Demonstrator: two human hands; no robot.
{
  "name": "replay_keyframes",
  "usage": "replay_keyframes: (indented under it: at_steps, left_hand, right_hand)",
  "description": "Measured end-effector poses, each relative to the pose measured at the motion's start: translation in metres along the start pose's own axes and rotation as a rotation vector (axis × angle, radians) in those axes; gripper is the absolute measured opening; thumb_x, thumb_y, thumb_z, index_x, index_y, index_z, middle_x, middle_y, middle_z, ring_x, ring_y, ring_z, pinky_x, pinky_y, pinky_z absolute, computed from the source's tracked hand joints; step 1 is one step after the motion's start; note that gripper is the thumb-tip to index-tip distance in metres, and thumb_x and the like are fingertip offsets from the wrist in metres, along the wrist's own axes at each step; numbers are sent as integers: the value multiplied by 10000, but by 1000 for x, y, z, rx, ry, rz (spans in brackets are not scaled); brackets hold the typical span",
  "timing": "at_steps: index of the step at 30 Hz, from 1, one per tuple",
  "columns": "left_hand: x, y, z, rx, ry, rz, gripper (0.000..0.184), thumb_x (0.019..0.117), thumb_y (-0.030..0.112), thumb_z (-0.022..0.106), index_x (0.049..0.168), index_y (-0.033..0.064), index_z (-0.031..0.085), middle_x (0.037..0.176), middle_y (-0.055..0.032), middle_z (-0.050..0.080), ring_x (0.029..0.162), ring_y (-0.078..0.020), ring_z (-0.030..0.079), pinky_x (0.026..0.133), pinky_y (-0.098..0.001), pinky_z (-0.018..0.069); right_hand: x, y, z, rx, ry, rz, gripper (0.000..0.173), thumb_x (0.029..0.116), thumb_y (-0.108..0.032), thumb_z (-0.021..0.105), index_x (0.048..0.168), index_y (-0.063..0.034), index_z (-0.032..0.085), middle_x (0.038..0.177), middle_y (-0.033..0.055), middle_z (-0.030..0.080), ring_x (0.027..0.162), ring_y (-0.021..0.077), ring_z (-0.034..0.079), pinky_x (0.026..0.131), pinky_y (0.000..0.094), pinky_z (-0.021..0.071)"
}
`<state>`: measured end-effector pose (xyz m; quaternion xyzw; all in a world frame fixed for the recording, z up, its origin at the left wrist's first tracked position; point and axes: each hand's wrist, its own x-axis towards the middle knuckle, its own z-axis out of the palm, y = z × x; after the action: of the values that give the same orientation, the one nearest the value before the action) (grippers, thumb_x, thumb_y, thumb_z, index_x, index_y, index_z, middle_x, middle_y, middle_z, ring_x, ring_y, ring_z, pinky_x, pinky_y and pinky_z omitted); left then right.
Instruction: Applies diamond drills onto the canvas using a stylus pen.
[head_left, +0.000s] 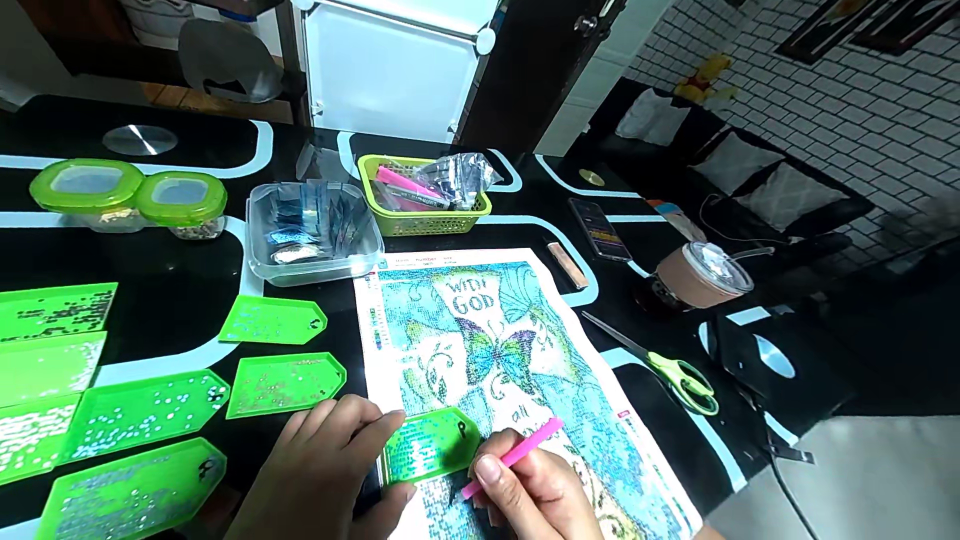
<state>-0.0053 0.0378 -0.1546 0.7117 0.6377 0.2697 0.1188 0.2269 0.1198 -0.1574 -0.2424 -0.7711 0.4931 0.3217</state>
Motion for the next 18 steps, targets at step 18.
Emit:
replay_keyframes:
  at_steps: [18]
  left_hand:
    - [0,0,-1,-9,-11,0,473,900,431,691,1242,107,734,1071,-135,697,937,-339,647,798,-512,487]
  right_hand:
    - [-1,3,1,7,15,-48,270,1106,-211,478,999,-2,611,809,52,640,692,21,610,630,181,524]
